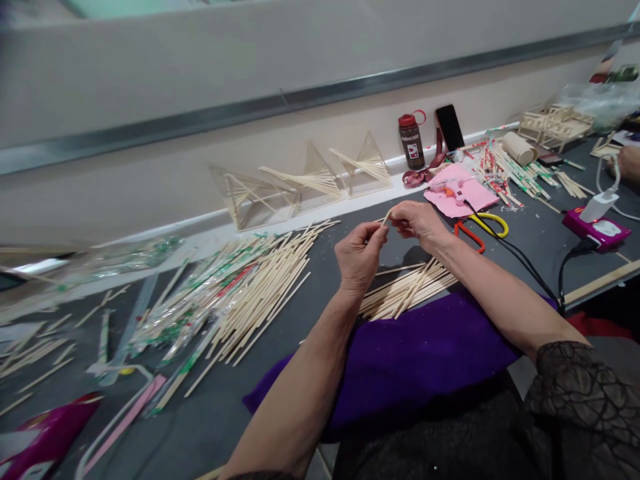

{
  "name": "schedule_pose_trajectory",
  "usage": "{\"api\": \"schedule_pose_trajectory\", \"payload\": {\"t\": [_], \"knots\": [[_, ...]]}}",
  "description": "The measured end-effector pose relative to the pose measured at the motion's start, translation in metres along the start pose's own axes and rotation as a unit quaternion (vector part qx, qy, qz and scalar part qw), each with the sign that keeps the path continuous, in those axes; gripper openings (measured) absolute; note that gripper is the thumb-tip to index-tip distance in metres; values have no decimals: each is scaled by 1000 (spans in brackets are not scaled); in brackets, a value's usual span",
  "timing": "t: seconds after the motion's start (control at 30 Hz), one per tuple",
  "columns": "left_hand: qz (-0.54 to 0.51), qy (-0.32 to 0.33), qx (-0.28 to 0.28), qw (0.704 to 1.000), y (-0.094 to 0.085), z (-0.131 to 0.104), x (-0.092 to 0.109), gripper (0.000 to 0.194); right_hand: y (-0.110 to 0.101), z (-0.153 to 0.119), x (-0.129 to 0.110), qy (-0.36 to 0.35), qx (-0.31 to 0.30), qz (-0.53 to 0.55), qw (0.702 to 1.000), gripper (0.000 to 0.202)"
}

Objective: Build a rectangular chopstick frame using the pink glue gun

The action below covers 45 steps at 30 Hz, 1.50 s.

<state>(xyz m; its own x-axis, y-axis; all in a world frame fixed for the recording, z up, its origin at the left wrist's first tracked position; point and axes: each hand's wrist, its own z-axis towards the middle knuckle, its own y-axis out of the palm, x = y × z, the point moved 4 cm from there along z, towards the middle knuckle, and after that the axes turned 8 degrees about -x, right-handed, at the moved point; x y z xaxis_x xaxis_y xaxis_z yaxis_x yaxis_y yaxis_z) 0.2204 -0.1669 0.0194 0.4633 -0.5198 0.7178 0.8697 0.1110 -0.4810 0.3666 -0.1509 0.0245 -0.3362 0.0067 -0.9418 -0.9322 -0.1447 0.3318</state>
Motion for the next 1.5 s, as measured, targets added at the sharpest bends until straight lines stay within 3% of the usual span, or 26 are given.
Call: {"api": "schedule_pose_trajectory", "payload": {"t": [0.23,0.4,0.47,0.57,0.63,0.87,1.17,1.5], "knots": [[48,65,37,996,-2,0,0,18,3,0,7,40,3,6,999,8],[-30,10,109,993,-16,5,0,22,-4,4,17,74,28,-33,996,4],[-71,-34,86,993,-17,7,-3,24,-5,4,16,72,19,-50,996,3],[-119,-108,-21,987,-9,9,-13,27,-6,3,8,54,9,-58,997,2],[-145,-141,-57,978,-3,9,-20,29,-8,2,3,54,13,-53,997,10],[-174,-173,-76,966,3,9,-25,30,-15,7,5,63,19,-31,997,17],[-139,-162,-105,971,10,6,-25,28,-16,8,5,58,-12,-10,998,9],[-112,-133,-118,978,9,5,-16,30,-16,9,2,55,-39,-5,998,19]]}}
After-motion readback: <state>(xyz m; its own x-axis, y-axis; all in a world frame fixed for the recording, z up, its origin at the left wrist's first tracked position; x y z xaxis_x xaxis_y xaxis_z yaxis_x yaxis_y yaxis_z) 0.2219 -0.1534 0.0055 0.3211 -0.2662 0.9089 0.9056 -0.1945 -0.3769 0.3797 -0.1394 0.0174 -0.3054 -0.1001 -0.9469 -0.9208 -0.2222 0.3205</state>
